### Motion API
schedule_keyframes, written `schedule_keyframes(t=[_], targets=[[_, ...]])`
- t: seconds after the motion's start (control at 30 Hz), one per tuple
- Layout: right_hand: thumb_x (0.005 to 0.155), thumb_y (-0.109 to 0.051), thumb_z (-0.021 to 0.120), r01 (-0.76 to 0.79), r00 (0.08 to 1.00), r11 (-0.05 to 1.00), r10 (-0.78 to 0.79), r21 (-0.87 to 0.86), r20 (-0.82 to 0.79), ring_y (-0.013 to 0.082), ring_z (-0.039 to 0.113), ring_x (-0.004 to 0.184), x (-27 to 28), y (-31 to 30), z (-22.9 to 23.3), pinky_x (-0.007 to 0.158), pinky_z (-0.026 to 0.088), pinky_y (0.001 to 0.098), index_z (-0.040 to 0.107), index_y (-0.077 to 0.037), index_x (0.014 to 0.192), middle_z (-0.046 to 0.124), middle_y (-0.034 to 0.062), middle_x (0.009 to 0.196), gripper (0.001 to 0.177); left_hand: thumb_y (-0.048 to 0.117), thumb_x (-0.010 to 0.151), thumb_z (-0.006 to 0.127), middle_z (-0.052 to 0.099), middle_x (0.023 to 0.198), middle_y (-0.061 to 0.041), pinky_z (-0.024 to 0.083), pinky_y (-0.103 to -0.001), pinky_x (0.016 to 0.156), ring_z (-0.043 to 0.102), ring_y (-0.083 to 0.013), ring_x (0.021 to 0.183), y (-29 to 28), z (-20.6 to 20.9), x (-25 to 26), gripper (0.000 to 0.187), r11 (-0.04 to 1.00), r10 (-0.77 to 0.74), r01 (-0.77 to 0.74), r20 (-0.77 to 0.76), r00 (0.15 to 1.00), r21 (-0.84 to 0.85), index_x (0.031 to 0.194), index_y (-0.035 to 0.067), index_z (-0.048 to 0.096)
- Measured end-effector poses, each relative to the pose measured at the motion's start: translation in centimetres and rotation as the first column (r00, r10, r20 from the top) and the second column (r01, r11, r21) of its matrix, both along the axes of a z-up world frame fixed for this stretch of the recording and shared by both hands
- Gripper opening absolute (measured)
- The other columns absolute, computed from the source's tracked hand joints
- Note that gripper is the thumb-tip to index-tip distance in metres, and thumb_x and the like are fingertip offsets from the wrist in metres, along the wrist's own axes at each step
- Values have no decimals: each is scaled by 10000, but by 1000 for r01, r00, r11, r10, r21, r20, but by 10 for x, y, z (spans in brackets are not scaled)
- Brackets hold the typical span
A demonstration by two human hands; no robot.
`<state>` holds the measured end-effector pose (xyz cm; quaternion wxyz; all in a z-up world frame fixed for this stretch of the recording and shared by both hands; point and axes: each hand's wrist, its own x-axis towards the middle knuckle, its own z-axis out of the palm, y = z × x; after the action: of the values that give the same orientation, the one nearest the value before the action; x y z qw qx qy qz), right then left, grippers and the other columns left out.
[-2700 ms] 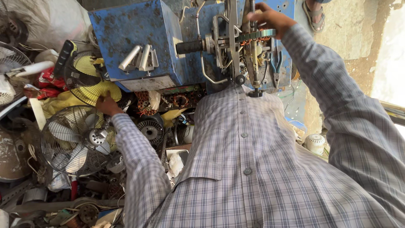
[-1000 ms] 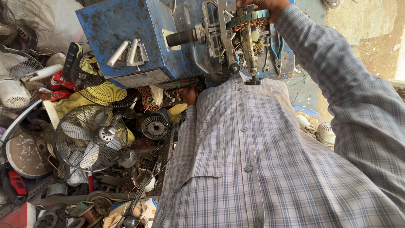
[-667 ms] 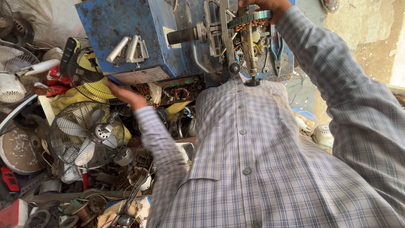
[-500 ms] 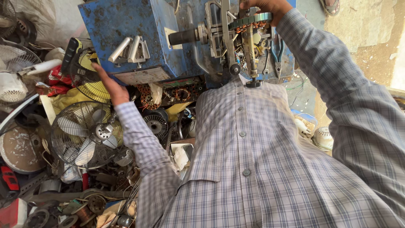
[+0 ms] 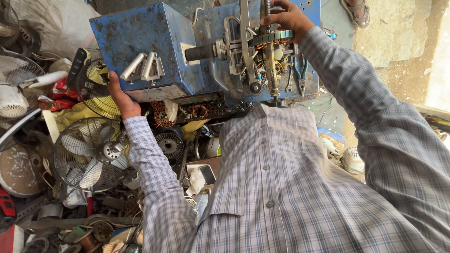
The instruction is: The person uses a screwdriver to adjust components on a motor armature mounted in a blue machine. They then operate a lever on the machine to press down on the armature while holding it in place with their other hand.
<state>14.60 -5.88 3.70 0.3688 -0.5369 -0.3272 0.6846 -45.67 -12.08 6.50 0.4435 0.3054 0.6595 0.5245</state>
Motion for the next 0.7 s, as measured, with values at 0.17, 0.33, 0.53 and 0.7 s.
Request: schedule_keyframes(t=[0.17,0.33,0.53,0.7], targets=[[754,-44,914,31,999,998,-33,-62,-42,255,730,1084,-3,-1,5,831,678,429,585,-78,1304,676,93,1293,642,753,791,731,560,1305,-143,517,-488,1124,594,-295,1306,-3,9,7,975,999,-33,33,31,999,8,1389,20,494],[752,-34,923,24,997,999,-28,-42,-78,266,739,1138,-5,-3,13,939,678,434,570,-66,1374,693,117,1335,717,757,782,737,557,1342,-135,515,-483,1130,599,-289,1318,-10,20,14,998,999,-39,39,28,999,9,1431,50,467],[724,-97,877,-9,992,985,31,-174,122,201,666,1203,-7,-6,45,814,575,438,517,-120,1450,668,31,1392,812,722,807,767,576,1434,-159,505,-488,1183,616,-324,1354,-17,29,15,1011,1000,1,0,20,1000,-23,1494,45,463],[770,-115,893,-65,997,995,68,-80,29,254,646,1326,-9,-1,59,1133,542,418,522,-73,1479,658,63,1415,801,676,850,789,573,1515,-148,475,-508,1198,626,-331,1390,-33,35,14,1001,993,81,-66,163,983,-100,1544,59,416]])
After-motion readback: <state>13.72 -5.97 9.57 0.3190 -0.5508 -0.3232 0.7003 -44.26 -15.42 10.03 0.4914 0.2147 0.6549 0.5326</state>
